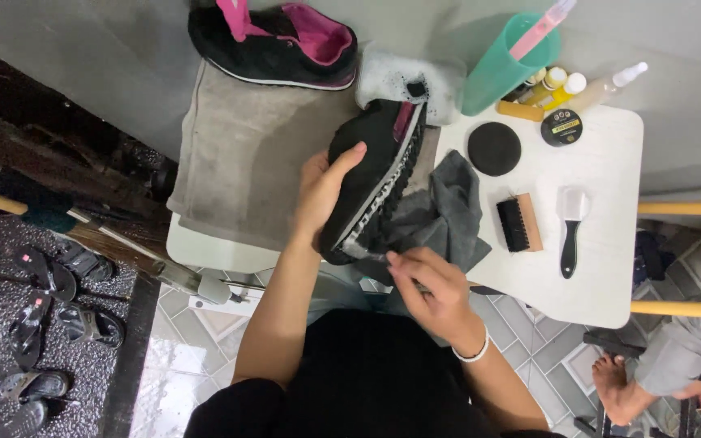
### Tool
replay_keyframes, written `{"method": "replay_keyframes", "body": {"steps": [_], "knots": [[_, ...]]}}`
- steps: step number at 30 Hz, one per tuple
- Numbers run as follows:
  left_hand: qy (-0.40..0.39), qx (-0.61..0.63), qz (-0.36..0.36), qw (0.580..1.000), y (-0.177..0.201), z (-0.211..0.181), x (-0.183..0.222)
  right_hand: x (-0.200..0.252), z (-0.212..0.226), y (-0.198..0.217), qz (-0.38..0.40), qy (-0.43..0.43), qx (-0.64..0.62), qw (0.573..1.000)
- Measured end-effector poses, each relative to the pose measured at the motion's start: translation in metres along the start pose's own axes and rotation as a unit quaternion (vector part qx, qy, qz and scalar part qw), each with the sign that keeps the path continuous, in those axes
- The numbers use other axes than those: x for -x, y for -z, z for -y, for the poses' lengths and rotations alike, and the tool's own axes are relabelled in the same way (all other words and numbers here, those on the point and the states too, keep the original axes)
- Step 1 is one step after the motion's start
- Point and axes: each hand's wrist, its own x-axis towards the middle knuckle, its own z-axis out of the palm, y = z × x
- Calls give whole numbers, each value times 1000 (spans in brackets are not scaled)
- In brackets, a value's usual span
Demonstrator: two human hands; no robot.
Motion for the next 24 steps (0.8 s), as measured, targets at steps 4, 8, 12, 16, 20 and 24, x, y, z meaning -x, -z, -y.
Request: {"method": "replay_keyframes", "body": {"steps": [4,8,12,16,20,24], "knots": [[-7,3,-19,1000,-15,-7,5,-5,-10,15,18,33,31,999],[-22,-15,-26,999,-15,-9,-2,-10,-10,15,27,38,15,999],[-10,-21,-40,999,-23,-19,8,-11,-18,17,45,42,-6,998],[-18,-2,-47,999,-23,-11,6,-20,-7,16,60,45,-12,997],[-23,-32,-37,999,-29,-25,17,-25,-5,23,34,50,27,998],[12,-45,-40,998,-30,-31,22,-25,-9,24,51,51,27,997]]}}
